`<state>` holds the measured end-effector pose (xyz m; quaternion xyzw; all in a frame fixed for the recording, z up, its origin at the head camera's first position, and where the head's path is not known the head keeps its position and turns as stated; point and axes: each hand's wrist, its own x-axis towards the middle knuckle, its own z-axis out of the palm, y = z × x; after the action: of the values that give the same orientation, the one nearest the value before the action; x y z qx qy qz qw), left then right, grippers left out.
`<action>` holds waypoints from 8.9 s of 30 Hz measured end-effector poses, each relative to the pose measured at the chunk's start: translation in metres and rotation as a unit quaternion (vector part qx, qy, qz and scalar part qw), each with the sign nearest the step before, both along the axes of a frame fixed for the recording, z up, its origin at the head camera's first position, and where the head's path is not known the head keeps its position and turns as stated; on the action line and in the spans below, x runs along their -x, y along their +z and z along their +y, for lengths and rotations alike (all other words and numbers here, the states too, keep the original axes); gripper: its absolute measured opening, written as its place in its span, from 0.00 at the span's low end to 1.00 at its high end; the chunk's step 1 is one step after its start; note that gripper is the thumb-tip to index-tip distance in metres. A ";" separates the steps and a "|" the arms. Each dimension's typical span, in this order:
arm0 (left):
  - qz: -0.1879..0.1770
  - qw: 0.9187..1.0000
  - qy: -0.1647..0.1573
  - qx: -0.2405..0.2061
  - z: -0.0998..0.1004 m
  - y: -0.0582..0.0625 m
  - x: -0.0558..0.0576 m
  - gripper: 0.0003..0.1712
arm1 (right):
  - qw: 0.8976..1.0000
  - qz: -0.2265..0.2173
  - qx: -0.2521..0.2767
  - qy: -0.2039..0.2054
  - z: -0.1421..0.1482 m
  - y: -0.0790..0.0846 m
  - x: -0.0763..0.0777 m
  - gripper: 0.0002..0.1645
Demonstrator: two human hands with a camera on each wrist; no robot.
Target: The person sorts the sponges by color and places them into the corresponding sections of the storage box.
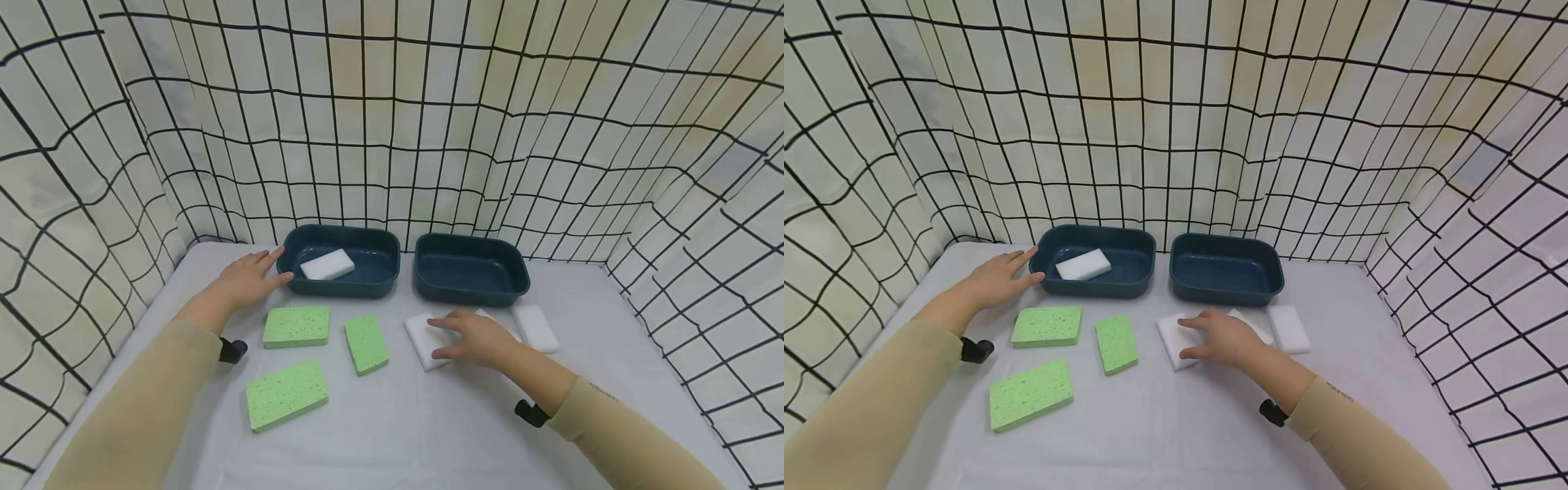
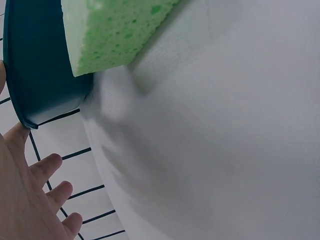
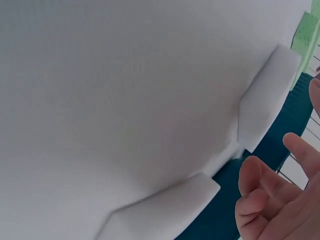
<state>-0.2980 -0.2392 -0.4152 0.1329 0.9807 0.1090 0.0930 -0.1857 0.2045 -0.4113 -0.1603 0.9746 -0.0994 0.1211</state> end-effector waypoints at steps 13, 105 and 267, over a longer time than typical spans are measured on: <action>-0.009 1.000 -0.002 -0.016 0.003 -0.003 0.003 0.54 | 1.000 -0.009 -0.025 -0.013 -0.012 -0.013 -0.005 0.47; -0.023 0.999 0.012 -0.023 0.002 0.001 0.004 0.55 | 0.994 0.005 -0.049 0.099 -0.103 0.065 0.138 0.28; -0.028 0.999 0.013 -0.017 0.004 0.003 0.002 0.52 | 1.000 -0.007 -0.005 -0.013 0.120 -0.009 -0.004 0.39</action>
<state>-0.2995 -0.2352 -0.4119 0.1185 0.9773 0.1308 0.1169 -0.1820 0.3247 -0.4199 -0.1459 0.9762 -0.0970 0.1279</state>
